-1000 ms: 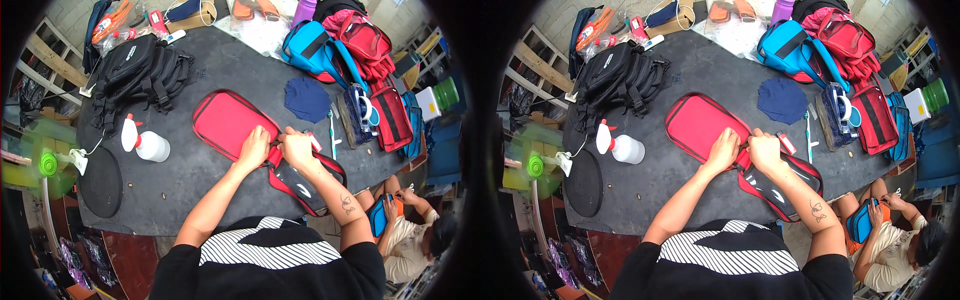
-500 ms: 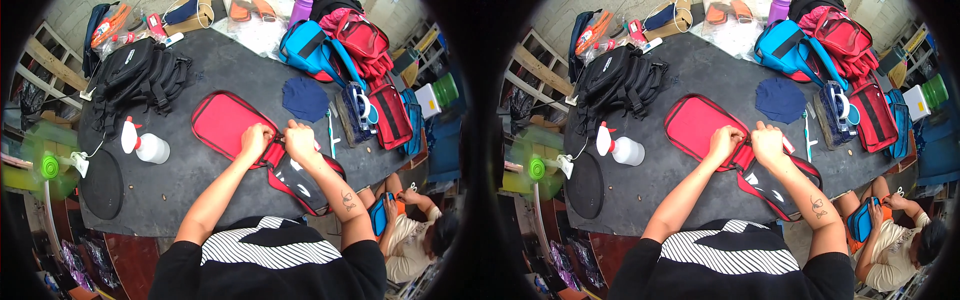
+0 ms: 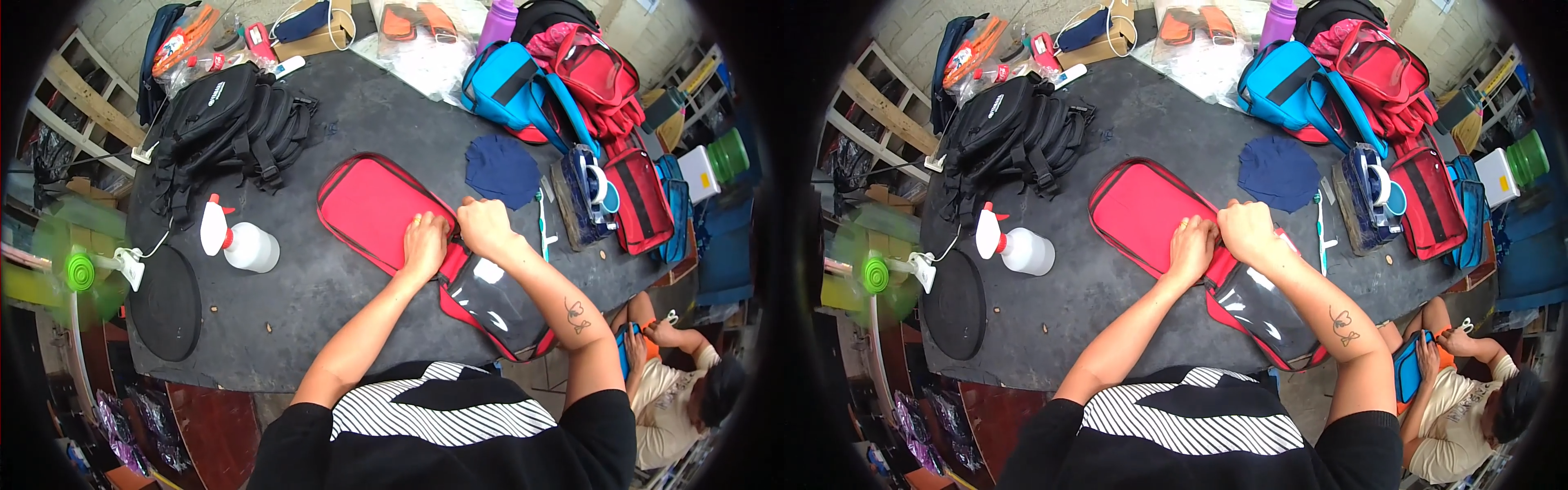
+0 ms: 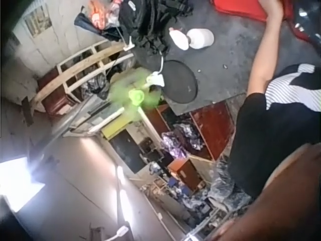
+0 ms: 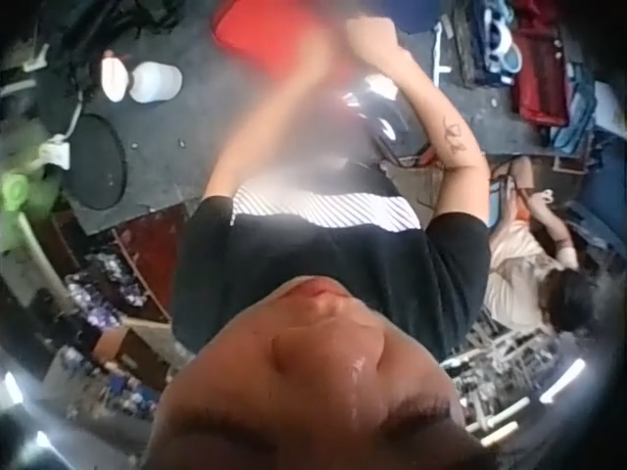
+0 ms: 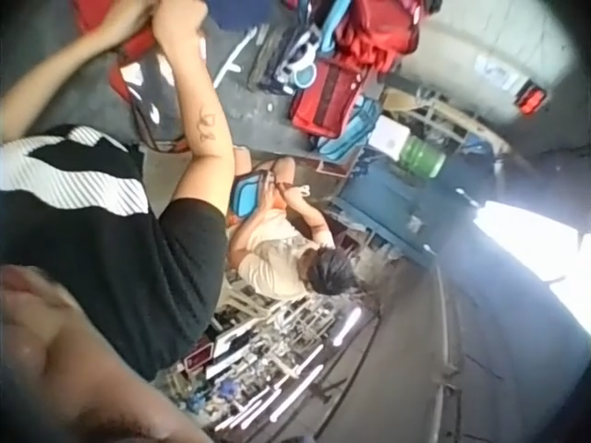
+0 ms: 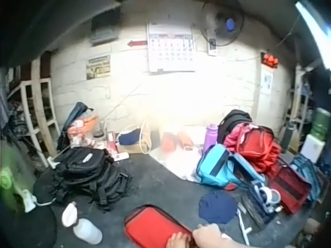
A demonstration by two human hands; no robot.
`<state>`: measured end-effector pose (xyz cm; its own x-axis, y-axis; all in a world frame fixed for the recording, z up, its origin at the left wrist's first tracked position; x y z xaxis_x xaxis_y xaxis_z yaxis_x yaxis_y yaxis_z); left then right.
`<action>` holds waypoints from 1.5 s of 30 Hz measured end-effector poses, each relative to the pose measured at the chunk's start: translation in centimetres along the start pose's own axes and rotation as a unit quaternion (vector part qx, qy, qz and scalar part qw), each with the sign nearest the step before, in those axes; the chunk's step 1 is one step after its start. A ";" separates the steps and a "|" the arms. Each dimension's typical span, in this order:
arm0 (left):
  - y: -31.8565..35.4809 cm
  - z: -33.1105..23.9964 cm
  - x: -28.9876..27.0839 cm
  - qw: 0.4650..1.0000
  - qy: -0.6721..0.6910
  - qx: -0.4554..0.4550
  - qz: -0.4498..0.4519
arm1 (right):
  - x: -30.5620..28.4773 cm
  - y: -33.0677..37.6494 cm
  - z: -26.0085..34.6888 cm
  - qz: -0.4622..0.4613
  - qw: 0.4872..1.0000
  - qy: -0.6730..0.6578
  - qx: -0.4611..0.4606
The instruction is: Cleaning and inspecting small plastic-windowed bags using a cloth and cleaning spray.
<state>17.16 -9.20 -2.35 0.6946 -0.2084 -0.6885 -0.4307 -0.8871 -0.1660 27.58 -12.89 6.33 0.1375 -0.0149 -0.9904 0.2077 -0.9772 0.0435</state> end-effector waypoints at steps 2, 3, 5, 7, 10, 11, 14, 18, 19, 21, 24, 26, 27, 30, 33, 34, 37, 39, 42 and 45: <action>-0.3 0.4 -0.1 0.999 0.035 -0.005 0.009 | -0.2 -0.5 -0.2 0.009 1.000 0.011 -0.019; -0.3 0.4 -0.4 0.997 0.069 -0.011 0.021 | -0.2 -0.6 -0.2 0.021 0.999 0.019 -0.036; -0.4 0.2 -0.6 0.996 0.075 -0.021 0.031 | -0.2 -0.7 -0.3 0.024 0.999 0.013 -0.035; -0.8 0.0 -0.9 0.995 0.081 -0.030 0.040 | -0.4 -0.9 -0.5 0.026 0.999 0.007 -0.034; -0.9 -0.2 -0.5 0.995 0.070 -0.062 0.044 | -0.6 -1.0 -0.5 0.023 0.999 0.005 -0.039; -0.8 -0.3 -0.4 0.997 0.038 -0.063 0.033 | -0.4 -1.1 -0.5 0.024 0.999 -0.003 -0.028; -0.6 -0.2 0.1 0.998 0.008 -0.059 0.014 | -0.7 -1.4 -0.5 0.022 0.999 -0.014 -0.022; -0.3 -0.1 0.3 0.998 0.021 -0.055 0.010 | -0.5 -1.5 -0.3 0.034 0.999 -0.012 -0.025; -0.3 -0.1 0.3 0.998 0.020 -0.055 0.011 | -0.5 -1.6 -0.2 0.034 0.999 -0.013 -0.024; -0.3 -0.2 0.3 0.998 0.013 -0.061 0.002 | -0.3 -1.6 0.1 0.038 0.998 -0.004 -0.043; -0.1 -0.4 0.0 0.998 0.020 -0.066 -0.002 | 0.0 -1.4 0.9 0.029 0.997 0.031 -0.062; -0.1 -0.5 0.1 0.998 0.017 -0.060 -0.001 | 0.3 -1.2 0.8 0.015 0.998 0.024 -0.058; -0.1 -0.4 0.1 0.998 0.016 -0.055 -0.002 | 0.3 -1.1 0.8 0.003 0.998 0.019 -0.056; -0.7 0.8 0.5 0.997 0.065 -0.020 -0.026 | 0.2 -0.1 -0.6 0.003 0.999 -0.021 0.040; -2.4 4.2 -1.2 0.926 0.337 -0.154 0.073 | -2.0 2.5 -1.8 -0.115 0.962 -0.205 0.142; -2.4 4.0 -3.1 0.929 0.317 -0.165 0.095 | -1.4 3.4 -2.2 -0.130 0.948 -0.241 0.163; -1.7 2.7 -6.3 0.933 0.284 -0.174 0.140 | -0.5 4.4 -0.5 -0.130 0.915 -0.291 0.247; -0.6 1.8 -6.9 0.954 0.190 -0.146 0.182 | 2.1 4.0 0.8 -0.172 0.886 -0.334 0.270; 0.7 2.0 -6.7 0.975 0.129 -0.065 0.171 | 4.4 3.8 2.4 -0.163 0.884 -0.347 0.269; 2.0 1.8 -7.1 0.975 0.074 0.003 0.211 | 4.1 4.0 2.6 -0.153 0.877 -0.358 0.281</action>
<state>10.30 -8.74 0.93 0.5305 -0.6109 -0.5877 -0.6983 -0.7080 0.1056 26.50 -17.42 2.08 -0.5264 0.3331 -0.7822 -0.4093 -0.9057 -0.1102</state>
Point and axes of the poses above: each hand's wrist, its own y-axis away from the middle knuckle, its own x-axis out of the palm, z = x × y, the point moved 3 cm from there along -y, towards the middle knuckle, and after that the axes turned 14 degrees about -x, right-handed, at the moved point
